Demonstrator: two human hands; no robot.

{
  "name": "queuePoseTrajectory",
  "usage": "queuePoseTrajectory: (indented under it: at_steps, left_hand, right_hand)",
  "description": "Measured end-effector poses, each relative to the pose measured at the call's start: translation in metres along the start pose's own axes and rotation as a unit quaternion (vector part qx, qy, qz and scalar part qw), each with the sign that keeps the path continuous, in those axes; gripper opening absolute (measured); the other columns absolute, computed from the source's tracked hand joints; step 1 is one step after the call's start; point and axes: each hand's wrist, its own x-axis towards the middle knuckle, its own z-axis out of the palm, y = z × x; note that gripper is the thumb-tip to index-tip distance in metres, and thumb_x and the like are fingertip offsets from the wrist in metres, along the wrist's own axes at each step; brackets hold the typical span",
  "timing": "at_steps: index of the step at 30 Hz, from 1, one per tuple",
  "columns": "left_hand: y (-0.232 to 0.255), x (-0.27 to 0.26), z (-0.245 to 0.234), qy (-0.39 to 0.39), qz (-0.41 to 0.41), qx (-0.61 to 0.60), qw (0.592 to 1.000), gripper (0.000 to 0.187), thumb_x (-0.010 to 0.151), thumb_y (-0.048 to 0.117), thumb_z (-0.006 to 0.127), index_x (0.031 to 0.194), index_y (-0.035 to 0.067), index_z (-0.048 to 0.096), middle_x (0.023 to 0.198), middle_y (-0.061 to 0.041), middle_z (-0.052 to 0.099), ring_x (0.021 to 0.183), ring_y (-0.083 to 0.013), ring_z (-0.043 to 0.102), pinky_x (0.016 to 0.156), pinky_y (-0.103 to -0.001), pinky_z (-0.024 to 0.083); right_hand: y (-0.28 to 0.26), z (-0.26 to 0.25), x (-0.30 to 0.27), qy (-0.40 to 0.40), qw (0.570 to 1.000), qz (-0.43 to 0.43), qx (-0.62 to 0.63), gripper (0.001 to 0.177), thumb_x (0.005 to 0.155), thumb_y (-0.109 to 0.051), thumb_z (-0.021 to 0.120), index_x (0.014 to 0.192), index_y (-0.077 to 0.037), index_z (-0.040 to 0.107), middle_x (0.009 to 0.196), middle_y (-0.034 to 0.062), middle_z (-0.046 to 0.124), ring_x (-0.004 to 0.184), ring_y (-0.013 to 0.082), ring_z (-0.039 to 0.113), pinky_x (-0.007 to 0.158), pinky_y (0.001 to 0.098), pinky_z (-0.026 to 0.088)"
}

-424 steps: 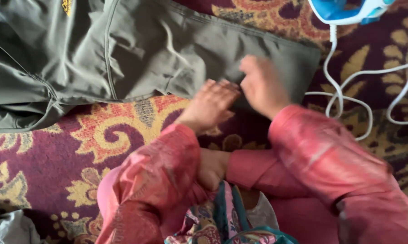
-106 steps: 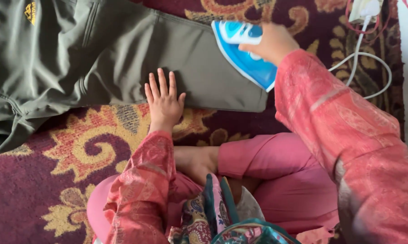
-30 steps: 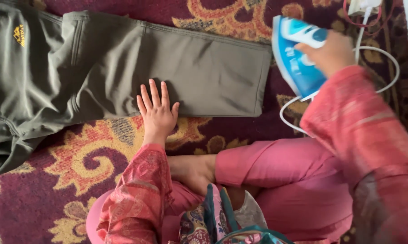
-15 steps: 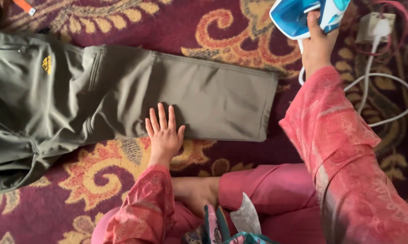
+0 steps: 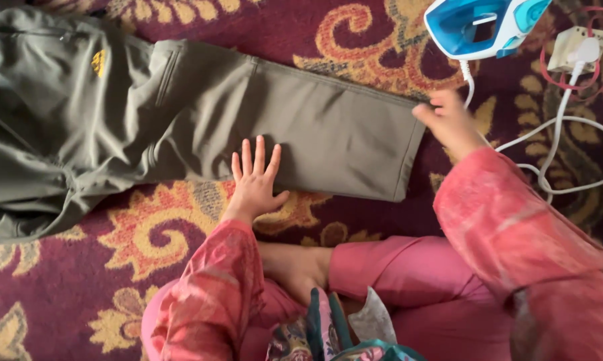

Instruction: Ironing a pair of green pants on a rug on the floor.

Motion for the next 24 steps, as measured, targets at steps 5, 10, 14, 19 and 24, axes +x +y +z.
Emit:
queuePoseTrajectory:
  at_steps: [5, 10, 14, 19, 24]
  left_hand:
    - [0.008, -0.008, 0.006, 0.021, 0.026, 0.067, 0.997, 0.090, 0.086, 0.060, 0.061, 0.165, 0.038, 0.024, 0.176, -0.006, 0.007, 0.159, -0.0459, 0.001, 0.126, -0.065, 0.003]
    - [0.007, 0.001, 0.040, 0.183, 0.080, 0.056, 0.978, 0.051, 0.095, 0.038, 0.060, 0.145, 0.029, 0.057, 0.162, 0.000, 0.042, 0.150, -0.0443, 0.032, 0.115, -0.072, 0.027]
    - [0.033, -0.012, -0.022, 0.000, 0.072, -0.235, 0.969, 0.036, 0.093, 0.027, 0.043, 0.113, 0.018, 0.072, 0.107, -0.017, 0.077, 0.102, -0.0424, 0.070, 0.089, -0.053, 0.051]
    - [0.073, -0.081, -0.067, -0.251, 0.314, -0.228, 0.887, 0.032, 0.086, 0.037, 0.059, 0.103, 0.013, 0.072, 0.105, -0.009, 0.073, 0.091, -0.0271, 0.068, 0.083, -0.042, 0.051]
    - [0.068, -0.069, -0.040, -0.528, 0.335, -0.250, 0.739, 0.067, 0.095, 0.051, 0.051, 0.147, 0.011, 0.055, 0.154, -0.007, 0.056, 0.141, -0.0207, 0.052, 0.121, -0.032, 0.033]
  right_hand:
    - [-0.023, 0.001, -0.008, -0.140, 0.987, -0.059, -0.059, 0.085, 0.088, -0.062, 0.074, 0.144, 0.000, 0.057, 0.146, 0.0244, 0.056, 0.138, 0.0401, 0.049, 0.117, 0.0492, 0.038]
    - [-0.084, -0.081, -0.064, -0.207, 0.962, 0.019, 0.180, 0.054, 0.090, -0.030, 0.077, 0.133, -0.001, 0.062, 0.127, 0.0171, 0.063, 0.111, 0.0265, 0.058, 0.087, 0.0362, 0.046]
    - [-0.149, -0.197, -0.139, -0.298, 0.951, 0.081, -0.028, 0.069, 0.091, -0.028, 0.062, 0.154, -0.005, 0.045, 0.153, 0.0086, 0.055, 0.137, 0.0216, 0.051, 0.115, 0.0339, 0.031]
    - [0.067, -0.191, -0.098, -0.546, 0.813, 0.116, -0.166, 0.057, 0.086, -0.030, 0.086, 0.126, -0.006, 0.053, 0.070, 0.0200, 0.067, 0.053, 0.0198, 0.054, 0.046, 0.0312, 0.045]
    - [-0.052, -0.155, -0.134, -0.516, 0.756, -0.029, -0.401, 0.048, 0.104, -0.050, 0.050, 0.075, -0.018, 0.071, 0.058, -0.0053, 0.063, 0.041, 0.0073, 0.049, 0.041, 0.0197, 0.037]
